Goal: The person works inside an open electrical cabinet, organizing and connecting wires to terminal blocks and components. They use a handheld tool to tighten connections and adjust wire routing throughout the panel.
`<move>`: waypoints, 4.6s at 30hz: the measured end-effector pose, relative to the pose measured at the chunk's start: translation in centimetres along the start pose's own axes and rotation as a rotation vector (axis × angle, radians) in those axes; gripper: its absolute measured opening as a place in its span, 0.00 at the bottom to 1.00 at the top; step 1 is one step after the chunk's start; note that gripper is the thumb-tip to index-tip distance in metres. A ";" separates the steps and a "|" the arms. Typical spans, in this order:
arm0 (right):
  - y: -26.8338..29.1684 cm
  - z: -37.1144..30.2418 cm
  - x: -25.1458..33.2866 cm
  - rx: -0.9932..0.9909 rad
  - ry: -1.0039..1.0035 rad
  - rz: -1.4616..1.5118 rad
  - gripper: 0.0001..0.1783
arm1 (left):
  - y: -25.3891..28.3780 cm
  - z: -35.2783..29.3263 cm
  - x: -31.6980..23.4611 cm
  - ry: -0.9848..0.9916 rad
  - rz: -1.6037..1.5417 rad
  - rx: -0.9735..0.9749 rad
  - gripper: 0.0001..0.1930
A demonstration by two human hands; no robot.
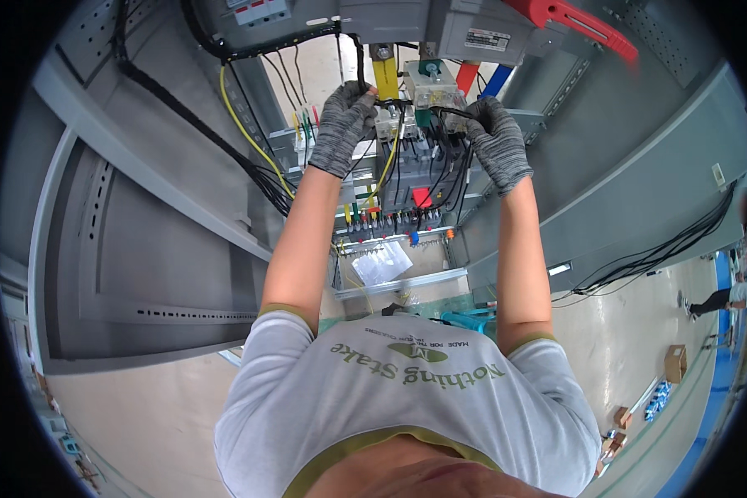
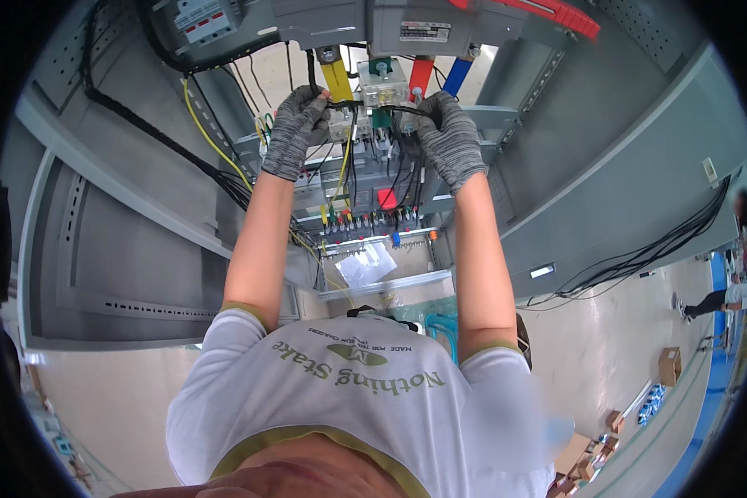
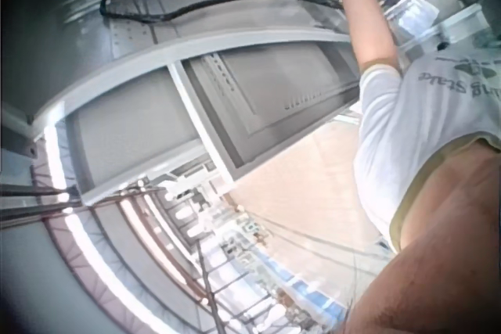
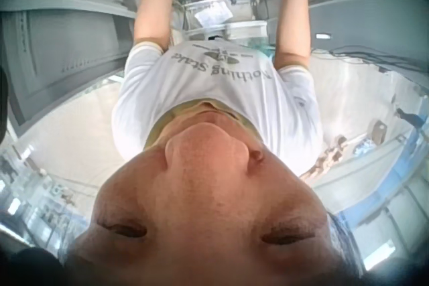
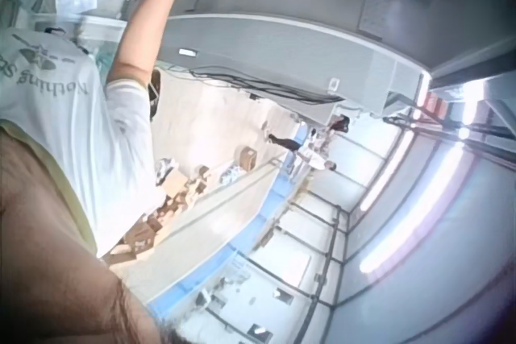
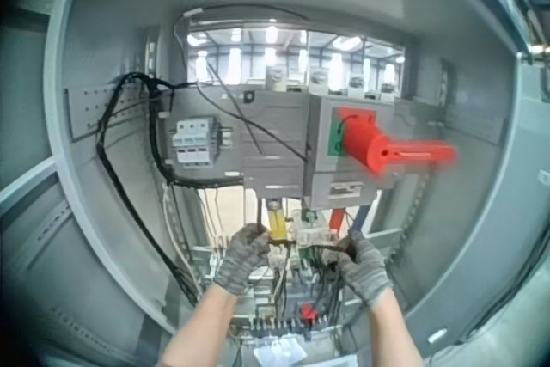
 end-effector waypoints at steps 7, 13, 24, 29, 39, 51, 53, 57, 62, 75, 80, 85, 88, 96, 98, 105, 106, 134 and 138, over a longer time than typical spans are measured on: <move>0.4 0.2 -0.5 -0.013 -0.132 0.071 0.05 | -0.8 -0.4 -0.5 -0.037 0.093 -0.033 0.10; 2.8 -2.7 1.5 0.073 -0.397 0.649 0.09 | -2.2 -2.8 -2.7 -0.036 0.158 -0.006 0.18; 0.4 -4.4 -0.2 0.284 -0.711 1.154 0.12 | -0.6 -5.6 -0.8 -0.413 0.228 -0.106 0.15; -1.1 -4.7 0.6 0.155 -0.648 0.879 0.12 | -3.8 -12.3 1.5 -0.435 0.361 0.077 0.15; 0.4 -4.6 0.9 0.345 -0.454 0.299 0.13 | -7.1 -11.0 3.1 0.070 -0.183 0.085 0.10; -0.5 -4.8 2.0 -0.019 0.719 -0.646 0.10 | -8.9 -9.2 6.2 -0.044 -0.004 -0.128 0.08; -0.6 -4.8 -0.1 0.028 0.511 -0.306 0.09 | -8.8 -9.7 6.1 0.002 -0.065 -0.123 0.07; -0.9 -4.5 -1.7 0.167 -0.080 0.311 0.09 | -9.7 -11.0 3.9 -0.015 -0.073 -0.157 0.09; -2.2 -4.3 -1.4 0.096 0.023 0.089 0.09 | -9.0 -11.4 3.8 -0.031 0.054 -0.093 0.11; -1.3 -5.5 0.2 0.076 -0.236 0.372 0.06 | -5.9 -10.3 3.4 0.131 0.120 0.021 0.09; -2.3 -6.6 2.6 -0.226 0.524 -0.358 0.08 | -6.5 -10.3 2.8 0.115 0.046 0.023 0.07; -2.4 -7.0 0.8 -0.176 -0.185 0.323 0.07 | -6.2 -10.1 3.3 0.113 -0.008 0.079 0.07; -0.7 -6.5 1.7 0.100 -0.474 0.362 0.10 | -5.8 -9.9 3.8 0.095 0.005 0.112 0.08; -2.8 -6.9 2.0 -0.158 0.430 -0.504 0.08 | -6.3 -9.9 3.3 0.042 0.091 0.016 0.08; -3.0 -6.9 1.1 -0.090 0.305 -0.324 0.09 | -6.2 -10.0 3.8 -0.008 0.081 0.012 0.08; -3.2 -5.7 -1.7 -0.042 -0.012 0.080 0.11 | -5.9 -10.3 3.6 0.000 -0.028 0.113 0.10; -3.2 -5.3 -1.3 -0.014 -0.012 0.073 0.11 | -5.9 -10.5 3.4 0.015 -0.012 0.114 0.10; -3.8 -4.7 0.6 0.058 -0.061 0.184 0.10 | -4.9 -10.7 4.0 -0.044 0.187 0.072 0.13; -4.2 -4.9 0.7 0.072 -0.035 0.003 0.09 | -4.3 -10.6 4.8 0.022 0.236 0.108 0.14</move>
Point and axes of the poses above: each hand's wrist, its own z-axis towards the middle knuckle, its own y-axis out of the back of the hand, x = y × z, the point moved 1 cm from there along z, towards the middle knuckle, and after that the axes turned 2 degrees about -x, right-handed, at the moved point
